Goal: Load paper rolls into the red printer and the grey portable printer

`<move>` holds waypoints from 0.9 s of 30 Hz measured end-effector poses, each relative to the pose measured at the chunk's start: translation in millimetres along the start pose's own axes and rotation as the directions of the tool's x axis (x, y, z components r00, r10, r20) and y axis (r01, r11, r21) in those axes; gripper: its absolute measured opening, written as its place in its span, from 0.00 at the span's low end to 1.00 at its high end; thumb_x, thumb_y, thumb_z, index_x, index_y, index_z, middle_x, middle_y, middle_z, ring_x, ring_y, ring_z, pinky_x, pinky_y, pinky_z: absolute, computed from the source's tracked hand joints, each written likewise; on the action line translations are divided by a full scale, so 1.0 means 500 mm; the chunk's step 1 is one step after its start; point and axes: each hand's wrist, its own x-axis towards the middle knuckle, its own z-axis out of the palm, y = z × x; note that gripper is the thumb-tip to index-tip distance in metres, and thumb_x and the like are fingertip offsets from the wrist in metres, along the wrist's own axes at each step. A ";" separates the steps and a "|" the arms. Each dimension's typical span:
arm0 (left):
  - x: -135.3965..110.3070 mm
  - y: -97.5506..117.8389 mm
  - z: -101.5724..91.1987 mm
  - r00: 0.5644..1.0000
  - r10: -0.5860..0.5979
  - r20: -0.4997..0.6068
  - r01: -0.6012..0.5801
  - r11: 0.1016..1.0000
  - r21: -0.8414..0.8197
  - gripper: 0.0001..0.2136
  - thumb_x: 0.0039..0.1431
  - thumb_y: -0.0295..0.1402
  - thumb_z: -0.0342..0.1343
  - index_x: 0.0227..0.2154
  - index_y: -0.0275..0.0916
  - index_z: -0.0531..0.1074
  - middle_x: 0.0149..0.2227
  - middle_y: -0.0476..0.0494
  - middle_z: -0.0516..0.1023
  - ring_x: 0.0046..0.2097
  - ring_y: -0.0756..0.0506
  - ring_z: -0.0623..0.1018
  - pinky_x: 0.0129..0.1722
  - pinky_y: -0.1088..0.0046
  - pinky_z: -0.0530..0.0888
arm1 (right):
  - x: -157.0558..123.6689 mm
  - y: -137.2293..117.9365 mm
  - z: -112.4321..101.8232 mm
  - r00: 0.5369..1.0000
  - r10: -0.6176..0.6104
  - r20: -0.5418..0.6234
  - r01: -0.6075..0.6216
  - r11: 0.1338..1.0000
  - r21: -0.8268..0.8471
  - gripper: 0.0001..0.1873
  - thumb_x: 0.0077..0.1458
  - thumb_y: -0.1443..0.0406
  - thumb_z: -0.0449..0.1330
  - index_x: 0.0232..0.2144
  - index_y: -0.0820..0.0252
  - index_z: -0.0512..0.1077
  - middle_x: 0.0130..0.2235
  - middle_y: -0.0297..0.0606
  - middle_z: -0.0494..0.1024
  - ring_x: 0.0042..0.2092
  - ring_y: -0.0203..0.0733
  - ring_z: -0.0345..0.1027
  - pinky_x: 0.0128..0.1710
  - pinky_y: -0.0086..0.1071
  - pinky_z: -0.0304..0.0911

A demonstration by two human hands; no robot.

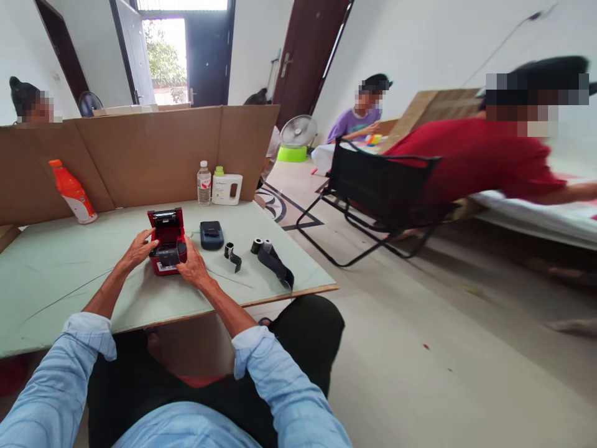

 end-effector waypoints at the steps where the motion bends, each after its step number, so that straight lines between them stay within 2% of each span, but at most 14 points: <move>1: -0.002 -0.003 0.008 1.000 -0.020 -0.008 0.020 0.999 -0.035 0.26 0.61 0.39 0.60 0.62 0.42 0.76 0.65 0.35 0.76 0.67 0.33 0.73 0.69 0.48 0.70 | -0.003 -0.002 0.004 1.000 0.012 0.003 -0.012 0.999 0.031 0.42 0.60 0.57 0.65 0.72 0.56 0.58 0.64 0.49 0.75 0.62 0.57 0.72 0.64 0.51 0.68; 3: -0.005 -0.005 0.020 0.999 -0.025 -0.029 0.023 0.997 -0.073 0.26 0.61 0.38 0.60 0.62 0.42 0.76 0.63 0.36 0.78 0.66 0.34 0.74 0.70 0.50 0.69 | -0.006 -0.002 0.012 0.999 0.034 -0.013 -0.033 0.999 0.037 0.43 0.59 0.56 0.66 0.72 0.57 0.58 0.64 0.50 0.75 0.61 0.57 0.73 0.63 0.51 0.69; 7: -0.009 -0.002 0.020 0.998 -0.020 -0.063 0.017 0.999 -0.039 0.24 0.61 0.37 0.59 0.61 0.42 0.78 0.62 0.36 0.79 0.65 0.34 0.75 0.70 0.50 0.69 | -0.007 0.010 0.025 0.998 0.062 -0.024 -0.062 0.998 0.012 0.45 0.57 0.56 0.67 0.73 0.59 0.58 0.66 0.52 0.73 0.64 0.59 0.71 0.65 0.52 0.67; 12: -0.017 0.008 0.015 0.999 -0.018 -0.049 0.018 1.000 -0.012 0.25 0.61 0.37 0.58 0.61 0.40 0.77 0.65 0.34 0.75 0.69 0.34 0.72 0.73 0.50 0.66 | -0.009 0.012 0.021 0.997 0.080 -0.010 -0.080 0.996 0.038 0.46 0.56 0.53 0.67 0.72 0.58 0.59 0.67 0.50 0.73 0.65 0.59 0.69 0.67 0.52 0.65; 16: -0.018 0.022 0.034 0.994 -0.093 -0.061 0.087 0.992 -0.096 0.28 0.59 0.36 0.59 0.63 0.37 0.75 0.68 0.33 0.73 0.71 0.34 0.70 0.74 0.50 0.63 | -0.013 -0.001 0.015 0.996 0.085 0.018 -0.086 0.993 0.084 0.44 0.56 0.55 0.66 0.71 0.59 0.60 0.64 0.50 0.75 0.61 0.57 0.73 0.64 0.51 0.68; 20: -0.021 0.029 0.050 0.985 -0.131 -0.109 0.103 0.967 -0.232 0.29 0.58 0.33 0.60 0.64 0.43 0.74 0.68 0.38 0.74 0.71 0.34 0.71 0.74 0.48 0.64 | -0.010 -0.002 0.024 0.993 0.118 0.001 -0.118 0.991 0.064 0.45 0.56 0.56 0.66 0.72 0.58 0.58 0.62 0.50 0.77 0.59 0.57 0.75 0.62 0.52 0.70; 27: -0.035 0.017 0.038 0.980 -0.153 -0.126 0.122 0.967 -0.225 0.28 0.60 0.34 0.59 0.64 0.43 0.75 0.67 0.40 0.75 0.70 0.34 0.72 0.73 0.49 0.65 | 0.003 0.011 0.038 0.995 0.091 0.031 -0.093 0.993 0.068 0.45 0.57 0.56 0.66 0.73 0.57 0.58 0.65 0.50 0.75 0.61 0.58 0.73 0.63 0.53 0.70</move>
